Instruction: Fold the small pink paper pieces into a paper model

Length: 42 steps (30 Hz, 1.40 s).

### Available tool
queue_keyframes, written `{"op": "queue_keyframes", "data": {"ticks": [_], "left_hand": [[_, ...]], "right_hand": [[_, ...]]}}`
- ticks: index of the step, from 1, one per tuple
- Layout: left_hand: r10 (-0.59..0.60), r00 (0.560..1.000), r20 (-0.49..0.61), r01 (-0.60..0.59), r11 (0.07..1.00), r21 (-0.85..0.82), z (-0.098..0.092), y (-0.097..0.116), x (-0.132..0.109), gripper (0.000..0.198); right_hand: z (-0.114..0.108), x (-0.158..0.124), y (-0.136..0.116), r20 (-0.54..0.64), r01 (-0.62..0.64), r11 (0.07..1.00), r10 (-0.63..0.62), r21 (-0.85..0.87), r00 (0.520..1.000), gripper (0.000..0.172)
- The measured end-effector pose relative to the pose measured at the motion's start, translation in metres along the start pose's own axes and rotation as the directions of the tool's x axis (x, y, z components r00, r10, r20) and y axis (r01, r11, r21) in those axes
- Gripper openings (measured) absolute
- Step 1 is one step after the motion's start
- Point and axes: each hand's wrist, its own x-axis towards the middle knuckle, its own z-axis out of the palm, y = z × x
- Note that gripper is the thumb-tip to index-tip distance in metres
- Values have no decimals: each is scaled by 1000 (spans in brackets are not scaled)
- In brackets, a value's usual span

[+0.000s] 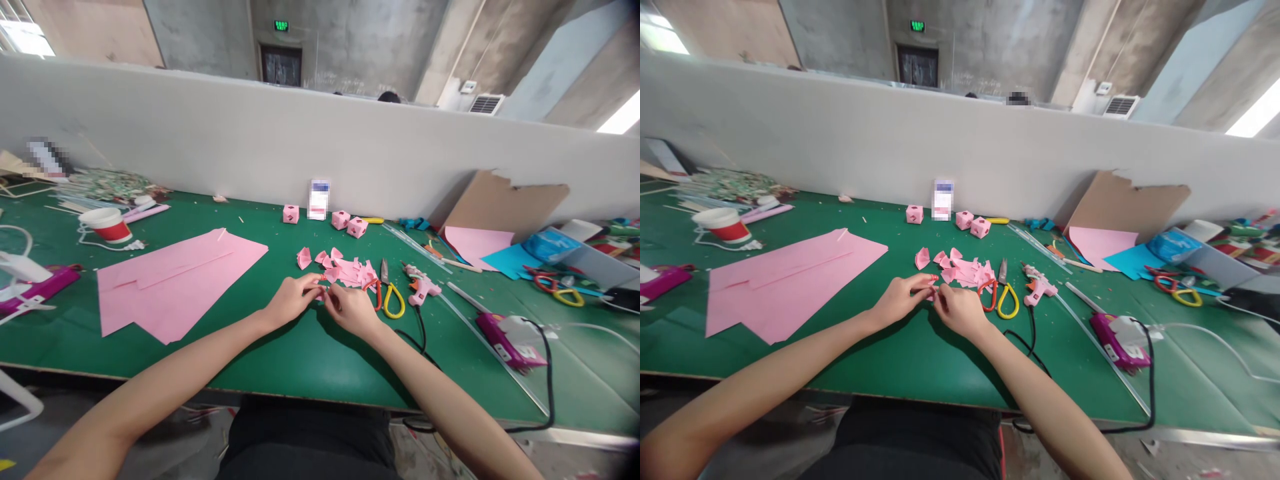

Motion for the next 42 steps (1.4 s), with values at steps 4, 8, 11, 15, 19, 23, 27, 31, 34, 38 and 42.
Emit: {"op": "queue_keyframes", "data": {"ticks": [4,8,11,15,19,23,27,31,34,38,42], "left_hand": [[13,1000,20,-13,1000,-2,1,1,-1,26],[13,1000,-5,-13,999,-39,1,1,-1,32],[18,1000,-23,-18,999,-31,0,1,0,33],[39,999,-8,-38,999,30,-1,1,0,30],[90,995,53,-94,993,66,-1,3,-1,29],[83,993,78,-88,995,55,0,5,-1,28],[39,999,4,-39,998,-48,0,5,-1,29],[45,998,-51,-47,998,-46,1,3,0,30],[47,996,-72,-48,999,-20,1,2,1,28],[45,997,-61,-43,999,23,-1,3,2,30],[95,995,-18,-92,987,129,-3,7,-1,31]], "right_hand": [[1,-1,0,-1,16,999,-16,30,1000,22],[-2,-1,-2,-32,-18,999,19,42,999,25],[-5,0,-2,-44,-66,996,68,53,997,28],[-6,2,-2,-4,-74,993,75,92,997,31],[-6,3,-1,0,-73,991,74,109,997,31],[-8,3,-1,26,-22,994,20,110,999,32],[-10,3,-1,1,-25,996,25,87,1000,33],[-10,3,0,-12,-35,997,36,75,999,34],[-9,3,1,-10,-32,996,33,79,999,32],[-8,3,0,-31,-33,994,37,108,999,28],[-8,3,1,-68,-14,980,28,200,997,18]]}}
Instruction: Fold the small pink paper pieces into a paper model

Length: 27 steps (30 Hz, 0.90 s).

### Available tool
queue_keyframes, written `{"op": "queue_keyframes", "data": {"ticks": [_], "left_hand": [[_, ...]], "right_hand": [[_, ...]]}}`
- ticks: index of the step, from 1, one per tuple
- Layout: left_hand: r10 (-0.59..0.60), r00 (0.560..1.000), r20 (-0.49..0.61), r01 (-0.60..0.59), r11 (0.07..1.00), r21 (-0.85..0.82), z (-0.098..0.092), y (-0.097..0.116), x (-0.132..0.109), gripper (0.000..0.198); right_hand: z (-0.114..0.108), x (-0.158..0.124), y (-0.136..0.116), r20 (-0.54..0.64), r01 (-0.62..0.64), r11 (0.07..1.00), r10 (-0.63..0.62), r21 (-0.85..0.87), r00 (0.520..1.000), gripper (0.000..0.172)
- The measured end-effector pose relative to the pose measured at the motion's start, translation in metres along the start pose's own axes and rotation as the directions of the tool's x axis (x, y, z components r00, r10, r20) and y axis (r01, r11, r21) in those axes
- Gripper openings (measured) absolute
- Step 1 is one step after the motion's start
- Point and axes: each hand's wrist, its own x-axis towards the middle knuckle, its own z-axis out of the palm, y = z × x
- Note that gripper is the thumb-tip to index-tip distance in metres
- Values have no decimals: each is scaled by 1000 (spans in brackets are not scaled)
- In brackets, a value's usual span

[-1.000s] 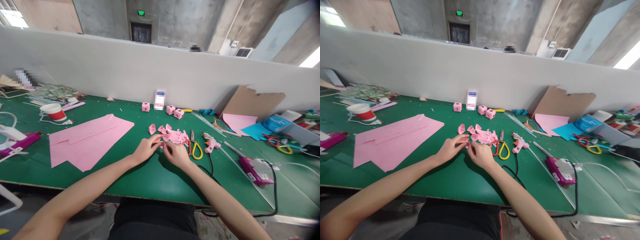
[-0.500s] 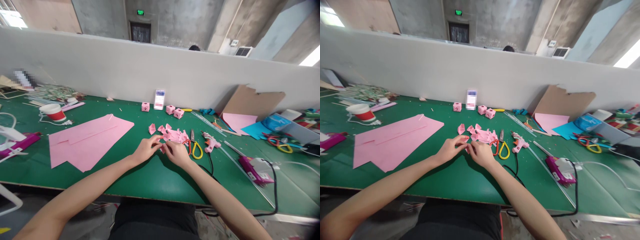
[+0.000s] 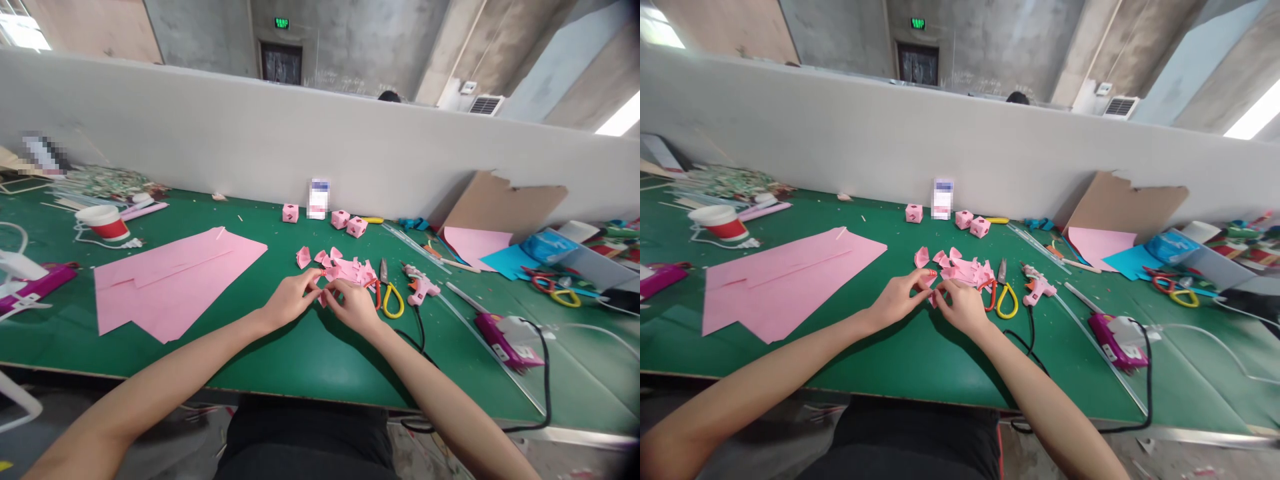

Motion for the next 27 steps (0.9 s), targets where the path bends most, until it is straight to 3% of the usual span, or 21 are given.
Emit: {"op": "queue_keyframes", "data": {"ticks": [6,13,20,27], "left_hand": [[126,992,31,-128,988,86,4,-2,-4,31],[92,996,18,-93,991,101,1,3,0,27],[61,998,-26,-58,994,95,0,0,1,22],[77,996,-40,-72,992,99,2,-2,-1,27]], "right_hand": [[2,0,3,-26,33,999,-32,29,999,10],[4,3,-2,-79,59,998,-61,-27,995,8],[4,6,4,-113,-55,998,52,-19,992,9],[7,2,1,-106,-82,996,85,33,991,8]]}}
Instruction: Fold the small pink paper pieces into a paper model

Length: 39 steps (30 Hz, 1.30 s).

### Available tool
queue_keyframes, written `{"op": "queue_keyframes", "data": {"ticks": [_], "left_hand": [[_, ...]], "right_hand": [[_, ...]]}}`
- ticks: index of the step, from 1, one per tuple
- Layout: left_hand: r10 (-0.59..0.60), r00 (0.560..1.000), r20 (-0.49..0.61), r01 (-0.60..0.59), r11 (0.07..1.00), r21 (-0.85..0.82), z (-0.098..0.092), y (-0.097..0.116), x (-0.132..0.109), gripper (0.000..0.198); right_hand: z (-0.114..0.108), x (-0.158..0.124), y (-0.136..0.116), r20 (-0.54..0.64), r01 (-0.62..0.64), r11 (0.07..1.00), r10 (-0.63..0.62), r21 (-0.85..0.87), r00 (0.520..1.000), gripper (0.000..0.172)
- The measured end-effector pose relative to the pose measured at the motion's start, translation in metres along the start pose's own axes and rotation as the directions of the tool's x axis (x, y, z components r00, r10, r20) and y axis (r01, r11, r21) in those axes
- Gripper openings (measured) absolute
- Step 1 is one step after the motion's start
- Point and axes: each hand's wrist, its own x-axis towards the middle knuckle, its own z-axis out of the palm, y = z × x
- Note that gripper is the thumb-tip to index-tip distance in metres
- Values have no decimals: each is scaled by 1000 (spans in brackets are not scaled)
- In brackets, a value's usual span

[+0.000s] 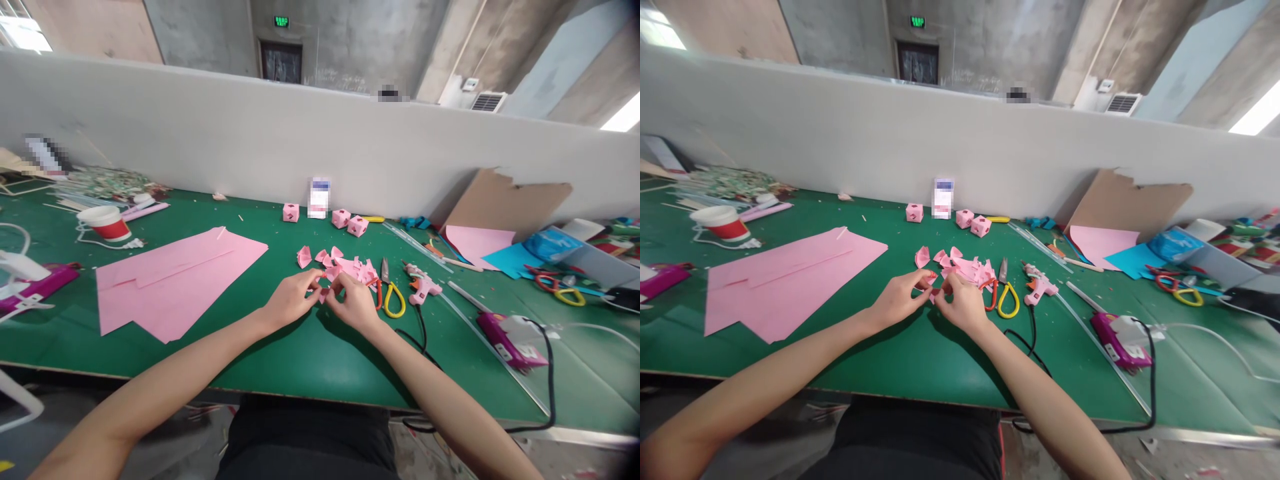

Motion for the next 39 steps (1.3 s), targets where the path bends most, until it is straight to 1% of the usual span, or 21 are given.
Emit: {"op": "queue_keyframes", "data": {"ticks": [6,10,13,17,19,23,25,28,30,32,35,39], "left_hand": [[28,1000,11,-28,1000,-14,1,1,-2,31],[35,999,11,-35,999,-18,1,0,-1,30],[15,1000,4,-15,1000,-13,3,1,0,30],[-65,998,-23,63,995,-71,5,0,1,38],[-97,994,-46,93,993,-75,5,-3,3,40],[-131,985,-109,126,991,-50,-1,-12,6,33],[-173,977,-122,159,980,-117,-4,-15,8,32],[-195,978,-70,171,950,-261,-4,-14,8,36],[-186,982,-20,169,929,-328,-2,-11,8,40],[-173,985,-16,158,930,-333,0,-9,6,38],[-139,989,-54,119,955,-273,2,-9,5,34],[-77,997,-8,73,974,-214,2,-9,2,32]], "right_hand": [[3,-4,-5,30,21,1000,-22,19,999,8],[1,-4,-6,49,27,1000,-26,-5,998,12],[1,-3,-6,56,49,999,-48,-15,997,14],[2,-2,-6,28,58,998,-58,-5,998,16],[2,-1,-6,9,48,999,-48,-12,999,16],[0,0,-4,-71,2,999,-5,-32,998,15],[-2,0,-3,-112,-25,999,21,-31,994,15],[-3,1,-2,-136,-44,999,40,-31,990,16],[-3,0,-2,-117,-36,999,33,-21,993,16],[-1,0,-2,-85,-31,1000,30,-2,996,18],[1,-1,-2,-26,-31,999,31,18,999,19],[3,-1,0,66,9,1000,-9,3,998,19]]}}
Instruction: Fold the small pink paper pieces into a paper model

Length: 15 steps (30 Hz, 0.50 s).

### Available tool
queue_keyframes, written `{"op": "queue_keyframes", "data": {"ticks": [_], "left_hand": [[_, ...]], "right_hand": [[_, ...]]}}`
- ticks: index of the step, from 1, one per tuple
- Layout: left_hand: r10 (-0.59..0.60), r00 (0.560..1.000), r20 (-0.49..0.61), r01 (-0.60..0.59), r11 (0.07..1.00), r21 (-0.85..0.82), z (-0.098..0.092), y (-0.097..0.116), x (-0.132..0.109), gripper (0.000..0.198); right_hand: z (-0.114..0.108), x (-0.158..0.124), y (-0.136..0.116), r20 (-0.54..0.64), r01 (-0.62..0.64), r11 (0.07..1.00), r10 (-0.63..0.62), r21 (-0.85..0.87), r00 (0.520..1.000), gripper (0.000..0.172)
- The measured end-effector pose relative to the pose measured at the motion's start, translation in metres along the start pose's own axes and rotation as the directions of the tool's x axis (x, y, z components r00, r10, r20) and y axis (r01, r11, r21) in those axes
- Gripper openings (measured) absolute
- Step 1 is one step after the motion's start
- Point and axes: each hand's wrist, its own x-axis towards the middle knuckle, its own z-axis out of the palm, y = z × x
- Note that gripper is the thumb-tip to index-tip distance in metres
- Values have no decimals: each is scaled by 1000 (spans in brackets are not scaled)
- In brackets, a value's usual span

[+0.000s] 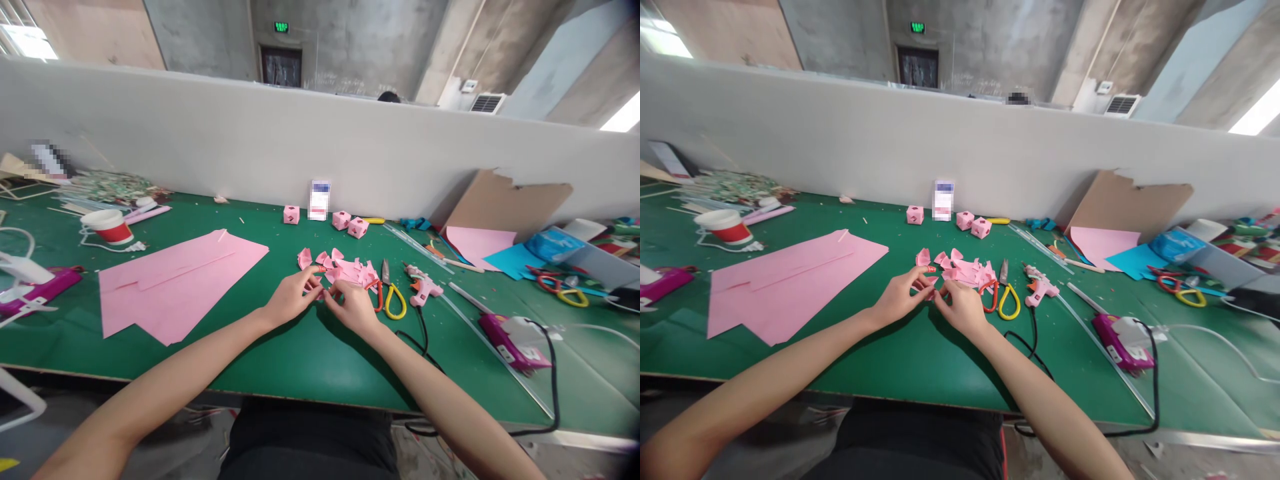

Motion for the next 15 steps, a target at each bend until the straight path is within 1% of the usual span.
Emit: {"op": "queue_keyframes", "data": {"ticks": [2,3,7,8,10,13,15], "left_hand": [[10,1000,8,-10,1000,13,1,1,-1,32],[9,1000,-1,-9,1000,16,1,2,-1,33],[-21,999,-47,21,1000,-4,2,1,0,37],[-29,998,-56,28,1000,-7,1,1,0,36],[-34,997,-62,35,999,11,1,-1,0,33],[-22,1000,-10,23,995,100,-1,-1,0,33],[-4,999,53,-5,986,167,-2,1,-1,36]], "right_hand": [[-1,0,0,8,29,1000,-29,-10,1000,20],[-1,-1,-1,-6,32,999,-32,-14,999,21],[-3,-1,-3,-109,-16,1000,17,12,994,25],[-3,-1,-4,-118,-27,999,29,21,993,25],[-3,-1,-4,-96,-33,999,34,17,995,26],[-2,-2,-5,-35,-22,999,21,-34,999,23],[-2,-2,-5,-34,-9,998,7,-59,999,19]]}}
